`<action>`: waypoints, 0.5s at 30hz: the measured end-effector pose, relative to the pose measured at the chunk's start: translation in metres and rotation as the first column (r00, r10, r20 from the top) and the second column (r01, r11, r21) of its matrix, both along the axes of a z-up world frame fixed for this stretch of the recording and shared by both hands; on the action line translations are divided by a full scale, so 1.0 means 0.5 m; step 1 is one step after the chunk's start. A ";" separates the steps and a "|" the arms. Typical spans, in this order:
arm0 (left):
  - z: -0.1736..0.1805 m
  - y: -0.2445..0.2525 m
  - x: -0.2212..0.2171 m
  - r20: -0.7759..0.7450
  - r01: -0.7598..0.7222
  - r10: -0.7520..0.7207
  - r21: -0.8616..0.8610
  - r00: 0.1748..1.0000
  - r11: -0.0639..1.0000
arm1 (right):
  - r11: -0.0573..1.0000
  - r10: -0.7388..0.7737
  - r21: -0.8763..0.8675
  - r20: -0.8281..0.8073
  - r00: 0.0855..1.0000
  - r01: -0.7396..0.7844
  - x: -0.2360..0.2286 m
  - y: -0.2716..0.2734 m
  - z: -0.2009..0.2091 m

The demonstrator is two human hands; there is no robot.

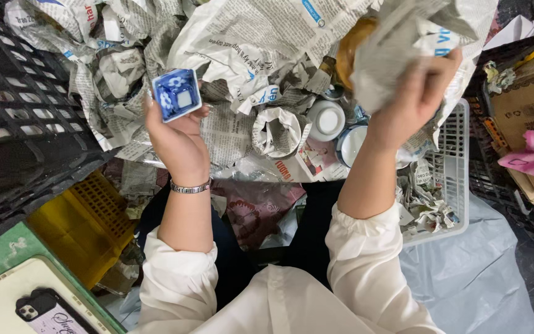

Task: The person sits on the floor and wraps various small items, including a blue box, a glass jar, and a small bowl, using sheets of newspaper. They fold the paper around each item and place the wrapped bundles into a white plastic basket.

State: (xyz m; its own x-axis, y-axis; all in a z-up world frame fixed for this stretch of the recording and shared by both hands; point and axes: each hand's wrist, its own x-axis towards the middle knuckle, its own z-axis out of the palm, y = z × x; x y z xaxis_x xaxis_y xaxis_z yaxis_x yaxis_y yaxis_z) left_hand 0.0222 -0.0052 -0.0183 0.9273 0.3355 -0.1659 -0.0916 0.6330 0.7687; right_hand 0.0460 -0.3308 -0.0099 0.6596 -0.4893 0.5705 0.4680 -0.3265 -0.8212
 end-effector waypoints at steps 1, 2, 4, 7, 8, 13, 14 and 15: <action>0.000 0.000 0.001 0.005 0.008 -0.008 -0.002 1.000 1.000 | 0.986 -0.068 -0.160 -0.084 0.994 0.054 0.000 0.010 0.005; 0.001 -0.001 0.000 0.010 0.015 -0.015 -0.005 1.000 1.000 | 0.943 -0.148 -0.319 -0.156 0.977 0.092 -0.002 0.023 0.010; 0.001 -0.002 -0.002 0.023 0.047 -0.047 -0.010 0.999 0.999 | 0.892 -0.149 -0.450 -0.231 0.961 0.030 -0.004 0.045 0.024; 0.001 -0.007 -0.012 0.076 0.161 -0.159 -0.022 0.984 0.987 | 0.872 0.073 -0.456 -0.244 0.967 -0.181 -0.009 0.079 0.049; 0.000 -0.010 -0.016 0.111 0.223 -0.219 -0.026 0.969 0.975 | 0.830 0.119 -0.511 -0.230 0.966 -0.224 -0.013 0.089 0.059; -0.004 -0.017 -0.030 0.178 0.388 -0.376 -0.039 0.910 0.921 | 0.580 0.137 -0.754 -0.284 0.949 -0.309 -0.028 0.147 0.093; -0.004 -0.018 -0.030 0.178 0.403 -0.388 -0.056 0.904 0.914 | 0.554 0.089 -0.776 -0.303 0.949 -0.300 -0.027 0.157 0.095; -0.004 -0.018 -0.031 0.178 0.417 -0.400 -0.074 0.899 0.906 | 0.527 0.041 -0.798 -0.320 0.947 -0.292 -0.026 0.165 0.097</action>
